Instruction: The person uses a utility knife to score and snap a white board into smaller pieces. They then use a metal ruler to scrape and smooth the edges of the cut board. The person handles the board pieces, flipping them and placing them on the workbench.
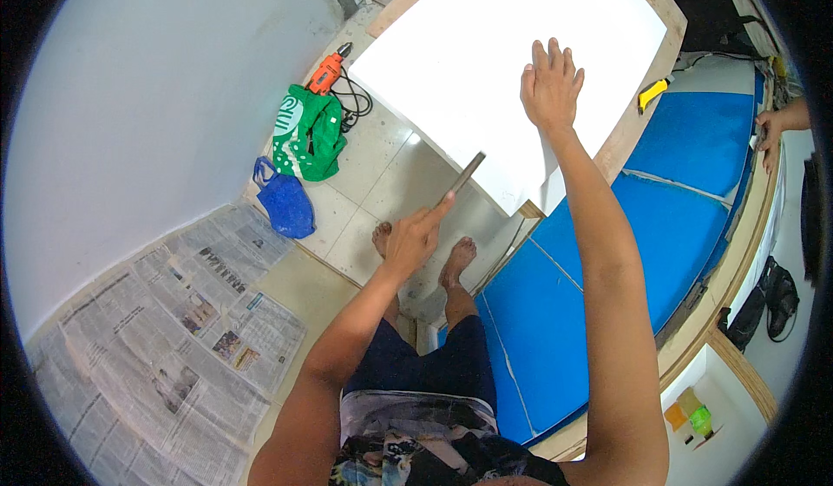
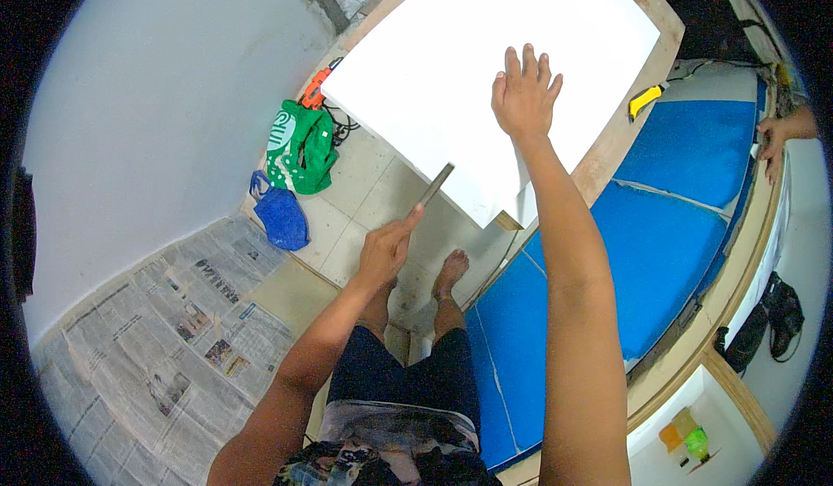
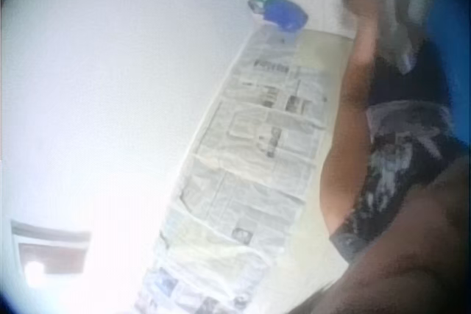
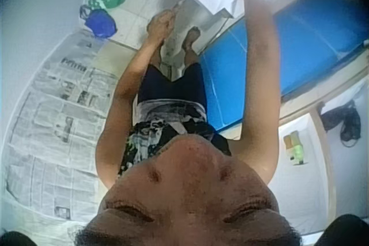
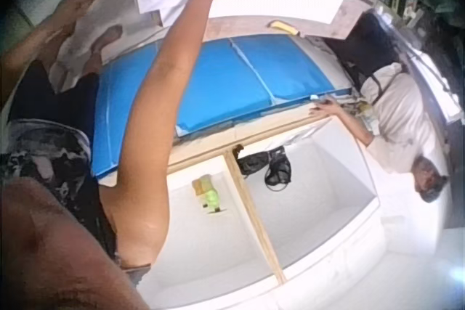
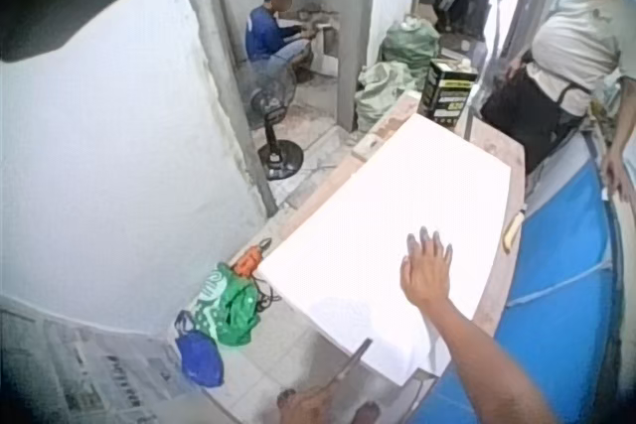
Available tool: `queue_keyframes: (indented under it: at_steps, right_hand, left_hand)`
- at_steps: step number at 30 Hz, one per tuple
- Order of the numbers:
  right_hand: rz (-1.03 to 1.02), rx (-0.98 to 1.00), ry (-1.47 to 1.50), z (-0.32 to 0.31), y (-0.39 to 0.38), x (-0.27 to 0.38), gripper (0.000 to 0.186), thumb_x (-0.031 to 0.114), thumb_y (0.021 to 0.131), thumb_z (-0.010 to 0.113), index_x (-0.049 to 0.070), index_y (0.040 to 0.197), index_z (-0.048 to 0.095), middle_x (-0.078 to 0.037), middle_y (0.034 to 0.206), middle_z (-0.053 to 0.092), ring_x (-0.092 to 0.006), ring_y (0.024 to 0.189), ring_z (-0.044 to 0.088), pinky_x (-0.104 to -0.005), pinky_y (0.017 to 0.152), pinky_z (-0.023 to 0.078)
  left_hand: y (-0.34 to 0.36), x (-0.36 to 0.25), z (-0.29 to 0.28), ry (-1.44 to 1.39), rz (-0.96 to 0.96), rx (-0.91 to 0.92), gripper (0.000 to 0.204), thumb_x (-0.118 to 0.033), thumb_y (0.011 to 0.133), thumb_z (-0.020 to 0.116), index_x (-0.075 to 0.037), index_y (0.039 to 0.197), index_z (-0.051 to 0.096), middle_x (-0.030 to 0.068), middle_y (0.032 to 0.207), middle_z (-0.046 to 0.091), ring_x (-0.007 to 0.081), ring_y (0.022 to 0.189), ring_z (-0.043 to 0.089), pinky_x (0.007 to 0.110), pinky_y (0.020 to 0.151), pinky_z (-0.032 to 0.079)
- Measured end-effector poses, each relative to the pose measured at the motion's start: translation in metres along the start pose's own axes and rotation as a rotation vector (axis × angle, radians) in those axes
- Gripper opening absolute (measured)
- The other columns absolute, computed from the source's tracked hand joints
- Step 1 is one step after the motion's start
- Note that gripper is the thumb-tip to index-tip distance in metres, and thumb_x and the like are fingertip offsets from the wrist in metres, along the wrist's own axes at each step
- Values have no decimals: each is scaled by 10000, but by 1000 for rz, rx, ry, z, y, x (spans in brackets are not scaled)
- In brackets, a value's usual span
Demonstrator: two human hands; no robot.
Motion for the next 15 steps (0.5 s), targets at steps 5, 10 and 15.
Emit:
queue_keyframes:
  at_steps: [5, 10, 15]
  right_hand:
    - [-5, 0, 43, 0, 2, 6, 504, 313, 993, 398, 116, 1456, 433, -182, 1533, 342, -420, 1423, 276, -654, 1130, 189]
    - [3, -5, 32, 0, -1, -3, 506, 315, 992, 396, 117, 1456, 433, -183, 1535, 340, -422, 1426, 271, -652, 1132, 187]
    - [4, 16, 54, 0, 2, 7, 515, 316, 990, 396, 116, 1464, 430, -187, 1543, 330, -423, 1433, 260, -645, 1139, 180]
  left_hand:
    - [66, 5, -22, 32, -24, -120, 609, -21, 905, 536, -256, 1463, 477, 170, 705, 588, 300, 614, 590, 425, 575, 478]
    - [-27, -13, 14, 38, 8, 12, 582, -24, 907, 529, -236, 1448, 496, 173, 701, 581, 309, 630, 602, 425, 551, 466]
    - [60, 6, -10, 61, -88, -44, 626, -30, 889, 547, -238, 1473, 462, 192, 739, 610, 341, 644, 619, 437, 555, 470]
Point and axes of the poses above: each hand's wrist, its own y-axis towards the middle knuckle, its own z-axis out of the palm, x = y × z, the point moved 10 cm from there along y, towards the middle knuckle
